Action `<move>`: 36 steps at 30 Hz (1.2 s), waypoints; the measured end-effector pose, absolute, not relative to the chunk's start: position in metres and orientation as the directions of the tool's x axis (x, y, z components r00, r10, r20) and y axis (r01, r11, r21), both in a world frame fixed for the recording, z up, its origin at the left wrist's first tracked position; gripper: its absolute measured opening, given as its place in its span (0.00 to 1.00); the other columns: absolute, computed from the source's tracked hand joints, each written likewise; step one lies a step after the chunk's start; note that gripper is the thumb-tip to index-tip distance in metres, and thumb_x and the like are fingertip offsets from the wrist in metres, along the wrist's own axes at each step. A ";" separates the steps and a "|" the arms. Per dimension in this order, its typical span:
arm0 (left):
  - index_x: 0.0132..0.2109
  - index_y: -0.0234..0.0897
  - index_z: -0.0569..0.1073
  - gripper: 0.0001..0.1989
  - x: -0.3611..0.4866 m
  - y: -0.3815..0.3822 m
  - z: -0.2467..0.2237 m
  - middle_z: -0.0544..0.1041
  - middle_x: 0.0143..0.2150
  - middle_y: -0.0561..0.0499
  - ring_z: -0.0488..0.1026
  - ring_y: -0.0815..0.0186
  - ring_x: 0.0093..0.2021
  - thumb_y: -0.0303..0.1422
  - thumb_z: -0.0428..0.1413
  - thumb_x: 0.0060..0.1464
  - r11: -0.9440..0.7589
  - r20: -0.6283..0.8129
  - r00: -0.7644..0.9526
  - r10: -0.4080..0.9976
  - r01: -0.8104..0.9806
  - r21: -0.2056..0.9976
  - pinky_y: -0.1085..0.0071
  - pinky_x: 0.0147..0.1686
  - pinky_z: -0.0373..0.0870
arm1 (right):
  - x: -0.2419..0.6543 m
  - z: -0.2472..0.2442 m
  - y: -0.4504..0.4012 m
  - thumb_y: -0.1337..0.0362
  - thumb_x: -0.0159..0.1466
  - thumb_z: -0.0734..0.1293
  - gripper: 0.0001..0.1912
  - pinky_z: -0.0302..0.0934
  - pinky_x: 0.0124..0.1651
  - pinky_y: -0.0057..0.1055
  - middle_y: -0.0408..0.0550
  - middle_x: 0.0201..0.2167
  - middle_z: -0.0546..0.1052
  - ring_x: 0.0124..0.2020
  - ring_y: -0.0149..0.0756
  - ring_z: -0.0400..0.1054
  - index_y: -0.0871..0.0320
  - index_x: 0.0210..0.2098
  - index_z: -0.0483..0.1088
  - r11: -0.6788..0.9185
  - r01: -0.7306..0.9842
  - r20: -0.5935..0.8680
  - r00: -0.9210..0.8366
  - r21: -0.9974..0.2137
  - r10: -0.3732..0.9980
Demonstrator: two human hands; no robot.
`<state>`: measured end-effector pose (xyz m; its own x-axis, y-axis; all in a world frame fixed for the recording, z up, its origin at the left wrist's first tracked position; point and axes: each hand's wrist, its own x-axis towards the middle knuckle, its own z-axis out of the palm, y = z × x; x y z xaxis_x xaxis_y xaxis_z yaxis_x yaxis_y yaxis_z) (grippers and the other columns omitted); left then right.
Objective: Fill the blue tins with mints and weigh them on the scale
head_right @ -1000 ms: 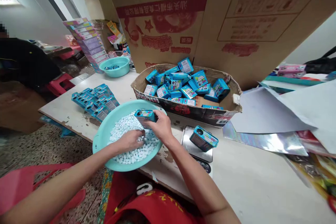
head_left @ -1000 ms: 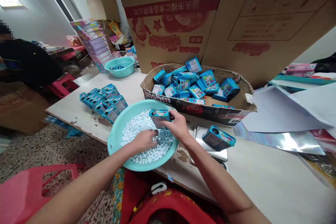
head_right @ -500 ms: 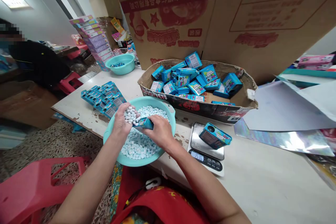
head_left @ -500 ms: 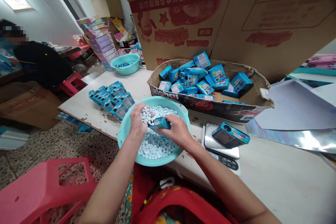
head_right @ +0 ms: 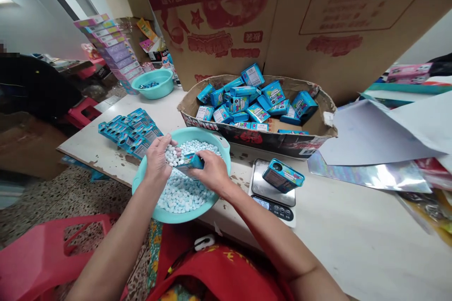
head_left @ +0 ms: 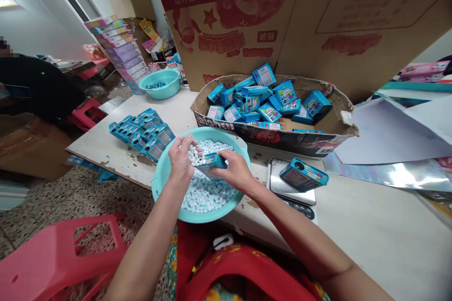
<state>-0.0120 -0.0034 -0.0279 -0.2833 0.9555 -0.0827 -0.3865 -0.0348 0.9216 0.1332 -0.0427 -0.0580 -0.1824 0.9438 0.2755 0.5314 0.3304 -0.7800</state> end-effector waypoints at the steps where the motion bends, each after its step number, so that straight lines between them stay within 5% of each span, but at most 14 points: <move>1: 0.30 0.35 0.65 0.18 -0.012 -0.003 -0.028 0.69 0.23 0.57 0.68 0.71 0.19 0.38 0.65 0.40 -0.042 -0.071 -0.279 0.958 -0.380 0.924 0.75 0.17 0.64 | 0.134 -0.059 -0.042 0.61 0.51 0.75 0.13 0.54 0.37 0.28 0.43 0.32 0.74 0.34 0.35 0.65 0.57 0.34 0.72 0.327 0.525 0.276 -0.175 -0.785 0.945; 36: 0.30 0.35 0.68 0.15 -0.005 0.000 -0.030 0.68 0.20 0.58 0.67 0.73 0.20 0.34 0.66 0.40 -0.156 0.072 -0.332 0.941 -0.234 0.960 0.78 0.20 0.64 | 0.134 -0.060 -0.038 0.62 0.50 0.76 0.15 0.57 0.40 0.30 0.43 0.34 0.74 0.37 0.37 0.66 0.57 0.36 0.73 0.297 0.460 0.283 -0.101 -0.837 0.954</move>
<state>-0.0054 0.0004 -0.0296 -0.3316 0.9406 0.0723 -0.2341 -0.1563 0.9596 0.1341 -0.0383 -0.0600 -0.1007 0.9537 0.2834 0.4596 0.2972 -0.8369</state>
